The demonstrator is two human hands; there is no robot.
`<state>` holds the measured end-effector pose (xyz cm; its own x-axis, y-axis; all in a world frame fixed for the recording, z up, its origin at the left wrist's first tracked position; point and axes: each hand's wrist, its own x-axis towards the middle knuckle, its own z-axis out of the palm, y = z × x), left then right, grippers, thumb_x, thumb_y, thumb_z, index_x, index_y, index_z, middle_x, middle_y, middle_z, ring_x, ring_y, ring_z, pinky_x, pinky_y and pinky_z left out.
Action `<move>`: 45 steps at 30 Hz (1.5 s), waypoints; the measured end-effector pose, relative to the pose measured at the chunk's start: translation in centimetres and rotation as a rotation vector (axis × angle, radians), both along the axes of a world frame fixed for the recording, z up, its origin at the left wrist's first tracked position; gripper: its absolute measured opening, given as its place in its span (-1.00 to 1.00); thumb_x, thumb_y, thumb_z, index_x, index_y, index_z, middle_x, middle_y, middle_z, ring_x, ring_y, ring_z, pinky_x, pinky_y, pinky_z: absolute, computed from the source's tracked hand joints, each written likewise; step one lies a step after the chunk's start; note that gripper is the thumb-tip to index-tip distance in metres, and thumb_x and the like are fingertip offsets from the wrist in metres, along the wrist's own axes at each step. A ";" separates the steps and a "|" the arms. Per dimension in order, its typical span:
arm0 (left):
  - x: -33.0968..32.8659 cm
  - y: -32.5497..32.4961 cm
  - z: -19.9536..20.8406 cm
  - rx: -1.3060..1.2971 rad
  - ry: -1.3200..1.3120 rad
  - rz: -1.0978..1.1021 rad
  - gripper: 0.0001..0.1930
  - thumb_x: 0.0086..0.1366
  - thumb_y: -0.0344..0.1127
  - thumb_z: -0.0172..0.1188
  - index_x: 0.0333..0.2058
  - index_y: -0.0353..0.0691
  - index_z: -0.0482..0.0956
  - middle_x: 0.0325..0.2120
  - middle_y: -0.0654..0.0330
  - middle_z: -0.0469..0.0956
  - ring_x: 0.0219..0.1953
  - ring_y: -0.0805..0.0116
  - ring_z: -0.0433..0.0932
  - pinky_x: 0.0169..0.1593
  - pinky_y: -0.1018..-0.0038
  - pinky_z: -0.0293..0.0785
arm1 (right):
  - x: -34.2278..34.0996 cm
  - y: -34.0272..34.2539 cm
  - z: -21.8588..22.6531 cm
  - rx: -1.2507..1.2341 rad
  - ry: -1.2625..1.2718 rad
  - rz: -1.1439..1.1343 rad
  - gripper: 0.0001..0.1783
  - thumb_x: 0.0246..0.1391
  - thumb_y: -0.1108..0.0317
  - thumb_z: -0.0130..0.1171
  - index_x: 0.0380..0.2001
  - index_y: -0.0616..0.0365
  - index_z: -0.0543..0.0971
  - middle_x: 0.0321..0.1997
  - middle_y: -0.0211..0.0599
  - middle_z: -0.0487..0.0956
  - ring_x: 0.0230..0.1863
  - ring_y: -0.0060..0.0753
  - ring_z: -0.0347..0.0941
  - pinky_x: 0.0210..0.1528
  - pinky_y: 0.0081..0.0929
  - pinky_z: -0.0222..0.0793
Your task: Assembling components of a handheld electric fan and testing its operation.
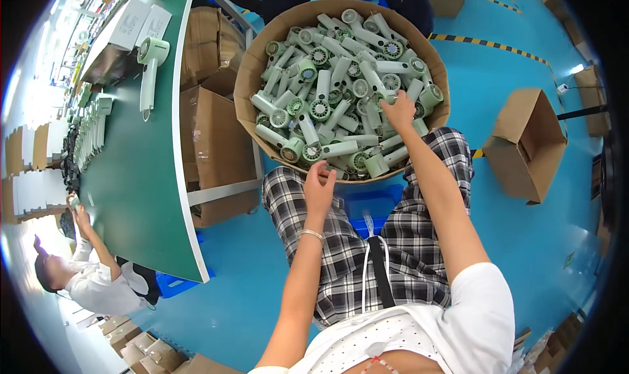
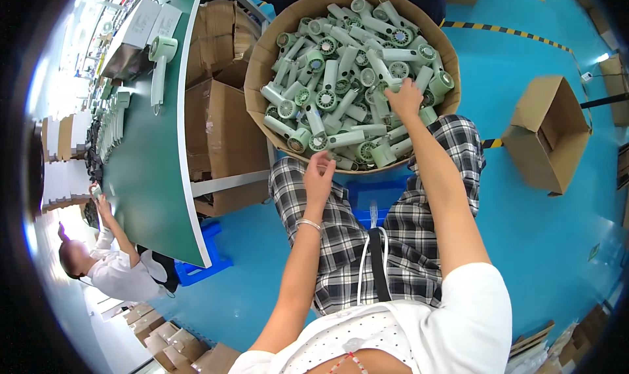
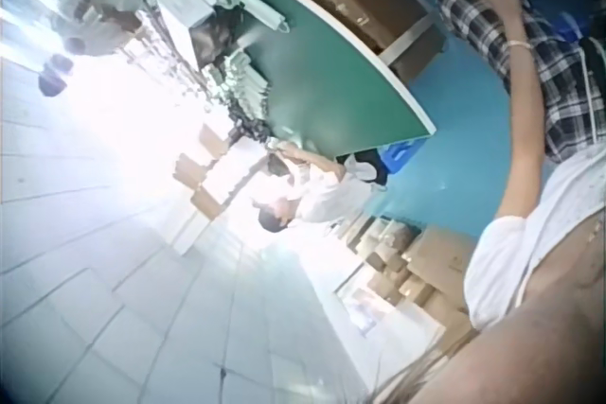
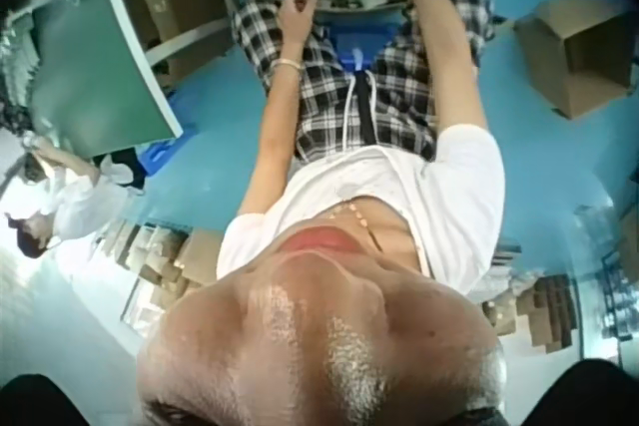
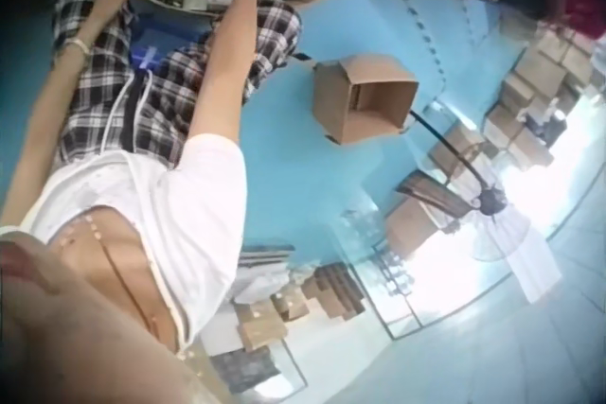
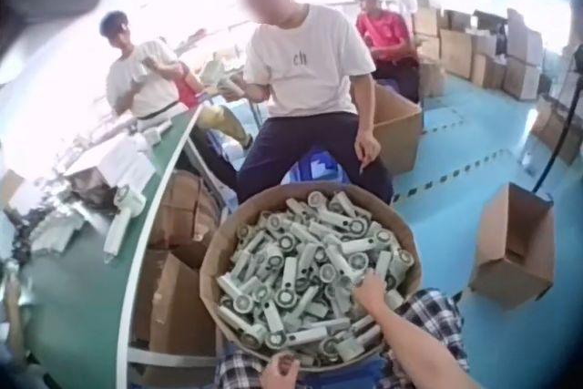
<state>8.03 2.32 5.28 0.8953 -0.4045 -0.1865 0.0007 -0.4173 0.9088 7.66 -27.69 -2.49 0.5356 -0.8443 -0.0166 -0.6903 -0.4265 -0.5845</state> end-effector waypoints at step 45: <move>-11.3 1.8 10.3 -0.539 0.312 0.120 -0.62 0.27 -0.39 0.11 -0.01 -0.34 0.20 -0.15 0.13 0.42 -0.15 0.44 0.45 -0.04 0.51 0.38 | -17.1 17.7 16.2 1.248 -0.720 0.377 -0.80 0.18 0.41 0.07 -0.18 0.31 0.47 -0.28 -0.40 0.54 -0.31 -0.72 0.39 -0.21 -0.69 0.32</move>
<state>-3.32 4.16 15.57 0.8764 -0.4149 -0.2445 0.3183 0.1180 0.9406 -9.40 -10.03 13.72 0.9211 -0.2984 -0.2499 -0.0672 0.5105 -0.8573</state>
